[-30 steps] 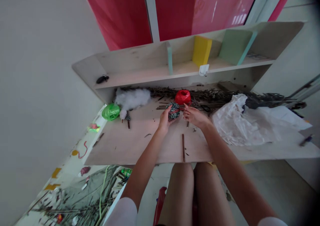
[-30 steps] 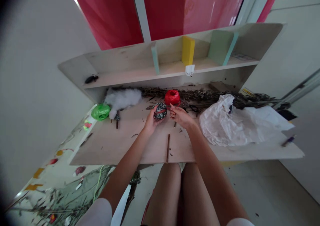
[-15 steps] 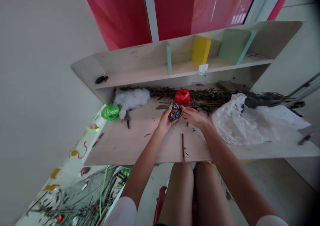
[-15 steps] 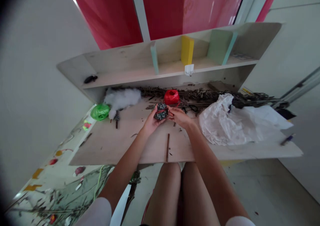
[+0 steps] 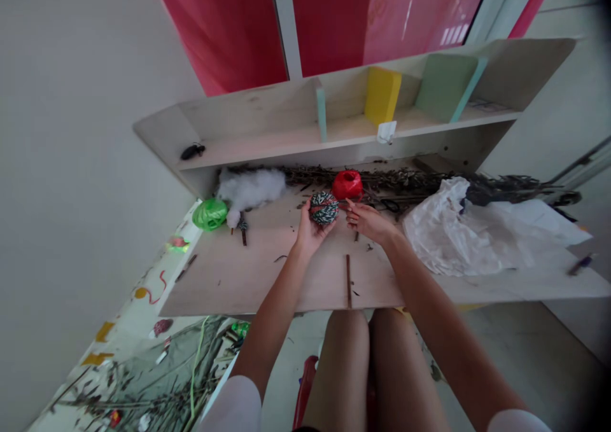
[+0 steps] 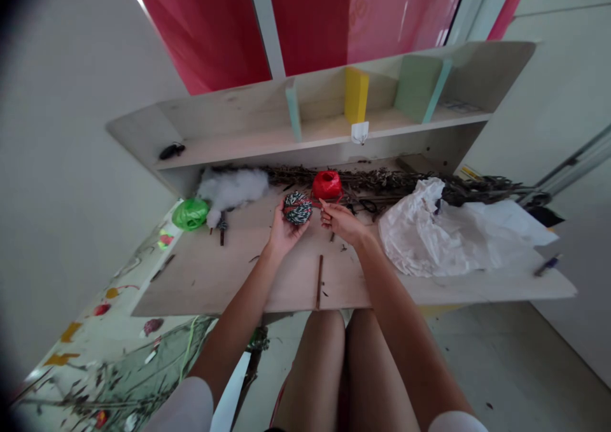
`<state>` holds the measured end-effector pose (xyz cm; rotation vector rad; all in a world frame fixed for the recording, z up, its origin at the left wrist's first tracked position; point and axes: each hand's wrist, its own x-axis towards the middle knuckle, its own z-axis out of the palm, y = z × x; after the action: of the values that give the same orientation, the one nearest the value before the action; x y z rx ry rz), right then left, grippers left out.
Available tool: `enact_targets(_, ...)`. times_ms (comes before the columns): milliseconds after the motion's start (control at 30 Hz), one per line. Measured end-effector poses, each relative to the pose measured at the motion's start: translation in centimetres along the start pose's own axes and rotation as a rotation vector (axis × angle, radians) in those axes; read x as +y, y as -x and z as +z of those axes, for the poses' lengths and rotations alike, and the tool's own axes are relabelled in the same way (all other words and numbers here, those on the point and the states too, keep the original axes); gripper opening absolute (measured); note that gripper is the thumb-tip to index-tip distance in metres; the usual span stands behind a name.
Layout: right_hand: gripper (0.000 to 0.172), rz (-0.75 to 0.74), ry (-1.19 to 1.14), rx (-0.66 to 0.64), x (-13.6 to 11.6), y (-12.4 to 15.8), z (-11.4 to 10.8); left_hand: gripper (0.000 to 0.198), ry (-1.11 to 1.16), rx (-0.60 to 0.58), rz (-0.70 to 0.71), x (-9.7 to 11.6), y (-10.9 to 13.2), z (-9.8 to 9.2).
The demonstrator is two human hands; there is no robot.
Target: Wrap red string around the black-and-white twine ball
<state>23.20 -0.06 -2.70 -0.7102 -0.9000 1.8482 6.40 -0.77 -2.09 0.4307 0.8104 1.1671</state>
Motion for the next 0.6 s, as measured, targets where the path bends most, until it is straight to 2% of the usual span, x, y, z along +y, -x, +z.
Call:
enact_targets(400,0.035,-0.007,0.000,-0.007,-0.08,0.15,0.07,0.056,0.092,-0.040,-0.126,0.73,0.50,0.29)
enact_targets(600,0.034,-0.014,0.011,-0.015,-0.01,0.12,0.00,0.053,0.100,-0.122,-0.166,1.00,0.55,0.17)
